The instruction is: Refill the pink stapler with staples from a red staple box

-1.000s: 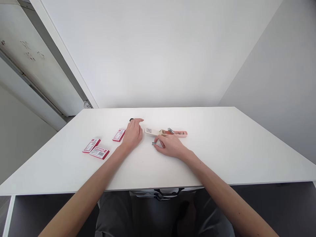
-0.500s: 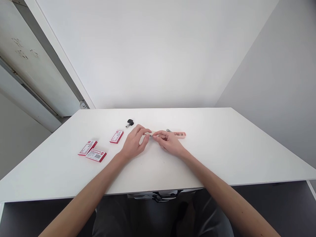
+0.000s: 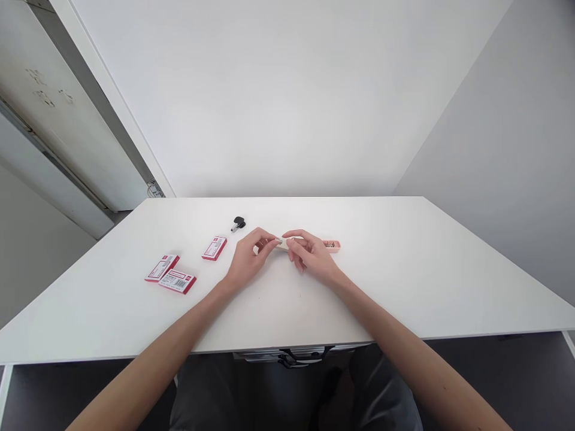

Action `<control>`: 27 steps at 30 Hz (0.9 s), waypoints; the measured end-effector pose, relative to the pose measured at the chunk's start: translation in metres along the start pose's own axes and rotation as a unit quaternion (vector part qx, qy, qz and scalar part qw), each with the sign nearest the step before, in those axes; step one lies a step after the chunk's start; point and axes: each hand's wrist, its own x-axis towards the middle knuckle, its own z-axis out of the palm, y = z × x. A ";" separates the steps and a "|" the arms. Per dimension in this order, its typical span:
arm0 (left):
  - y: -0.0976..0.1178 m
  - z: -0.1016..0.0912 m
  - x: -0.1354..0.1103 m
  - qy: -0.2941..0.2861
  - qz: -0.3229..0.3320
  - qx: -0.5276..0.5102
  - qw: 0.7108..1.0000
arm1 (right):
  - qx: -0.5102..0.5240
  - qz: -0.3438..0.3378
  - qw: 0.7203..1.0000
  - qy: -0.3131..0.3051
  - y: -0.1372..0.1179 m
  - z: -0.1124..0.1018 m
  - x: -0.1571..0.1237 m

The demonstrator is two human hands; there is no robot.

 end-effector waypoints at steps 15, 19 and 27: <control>0.012 -0.007 0.001 -0.093 -0.178 -0.144 0.969 | -0.326 -0.239 0.907 0.122 0.018 0.006 0.000; 0.011 -0.007 0.001 -0.106 -0.170 -0.155 0.967 | -0.330 -0.247 0.902 0.125 0.019 0.005 0.000; 0.004 -0.003 0.001 0.039 -0.114 -0.106 0.987 | -0.306 -0.257 0.904 0.154 0.022 0.005 0.002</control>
